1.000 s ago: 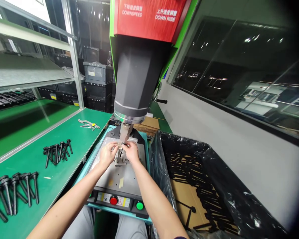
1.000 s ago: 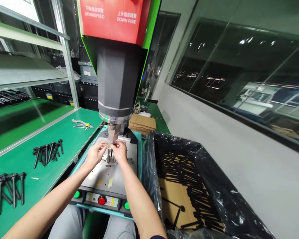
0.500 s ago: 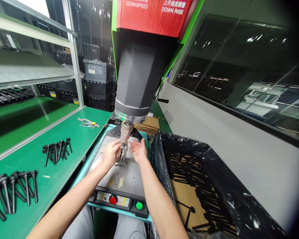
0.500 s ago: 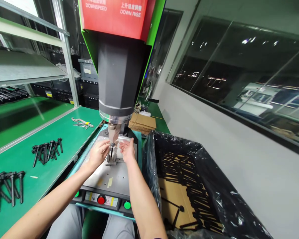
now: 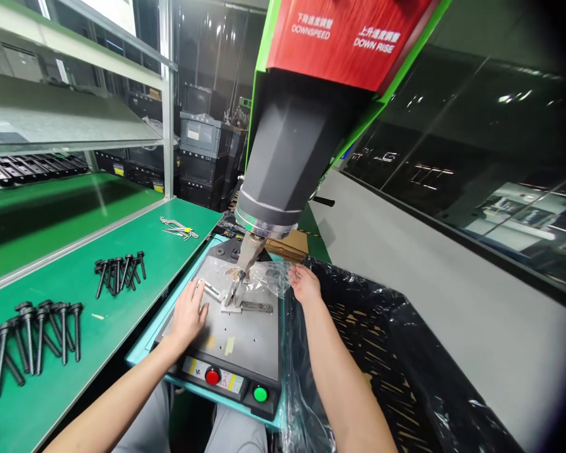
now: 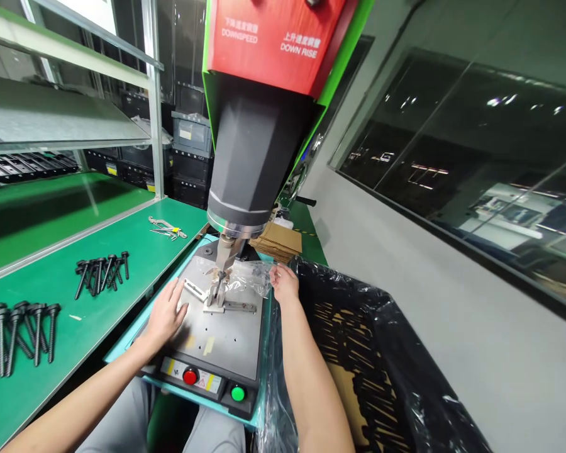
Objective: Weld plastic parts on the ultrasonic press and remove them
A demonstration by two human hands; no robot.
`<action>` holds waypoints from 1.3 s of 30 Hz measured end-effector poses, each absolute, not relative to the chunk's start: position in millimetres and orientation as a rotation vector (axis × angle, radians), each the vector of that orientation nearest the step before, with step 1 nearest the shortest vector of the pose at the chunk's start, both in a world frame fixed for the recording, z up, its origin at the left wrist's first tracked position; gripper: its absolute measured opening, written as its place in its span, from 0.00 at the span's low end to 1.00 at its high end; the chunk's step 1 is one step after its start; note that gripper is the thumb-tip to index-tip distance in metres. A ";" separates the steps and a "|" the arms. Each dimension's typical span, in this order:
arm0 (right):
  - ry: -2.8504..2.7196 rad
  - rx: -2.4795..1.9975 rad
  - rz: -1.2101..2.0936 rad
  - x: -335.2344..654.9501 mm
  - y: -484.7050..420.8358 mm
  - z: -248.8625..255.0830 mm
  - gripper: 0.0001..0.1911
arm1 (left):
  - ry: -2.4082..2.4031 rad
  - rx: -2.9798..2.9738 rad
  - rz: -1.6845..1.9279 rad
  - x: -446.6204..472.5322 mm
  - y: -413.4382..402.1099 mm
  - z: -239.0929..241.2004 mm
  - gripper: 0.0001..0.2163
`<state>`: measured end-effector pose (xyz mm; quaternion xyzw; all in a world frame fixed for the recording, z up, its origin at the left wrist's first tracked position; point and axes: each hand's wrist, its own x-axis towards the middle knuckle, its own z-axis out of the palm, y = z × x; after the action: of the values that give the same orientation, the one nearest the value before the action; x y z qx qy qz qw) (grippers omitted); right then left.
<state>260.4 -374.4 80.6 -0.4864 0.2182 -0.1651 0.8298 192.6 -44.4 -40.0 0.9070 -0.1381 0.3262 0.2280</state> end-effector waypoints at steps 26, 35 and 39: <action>0.869 -1.089 -0.193 207.9 -379.8 20.0 0.06 | -0.617 2.205 0.971 210.1 -42.5 -37.6 0.13; 0.886 -1.152 -0.230 199.5 -377.4 6.0 0.05 | -0.629 2.203 1.009 210.6 -39.1 -43.0 0.13; 0.897 -1.203 -0.256 198.2 -375.8 5.7 0.07 | -0.601 2.214 1.014 213.3 -39.7 -44.5 0.13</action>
<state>198.2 -375.8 5.7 -0.5449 0.4065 -0.1158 0.7242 213.3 -39.7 -44.5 0.8389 -0.2277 0.3842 0.3112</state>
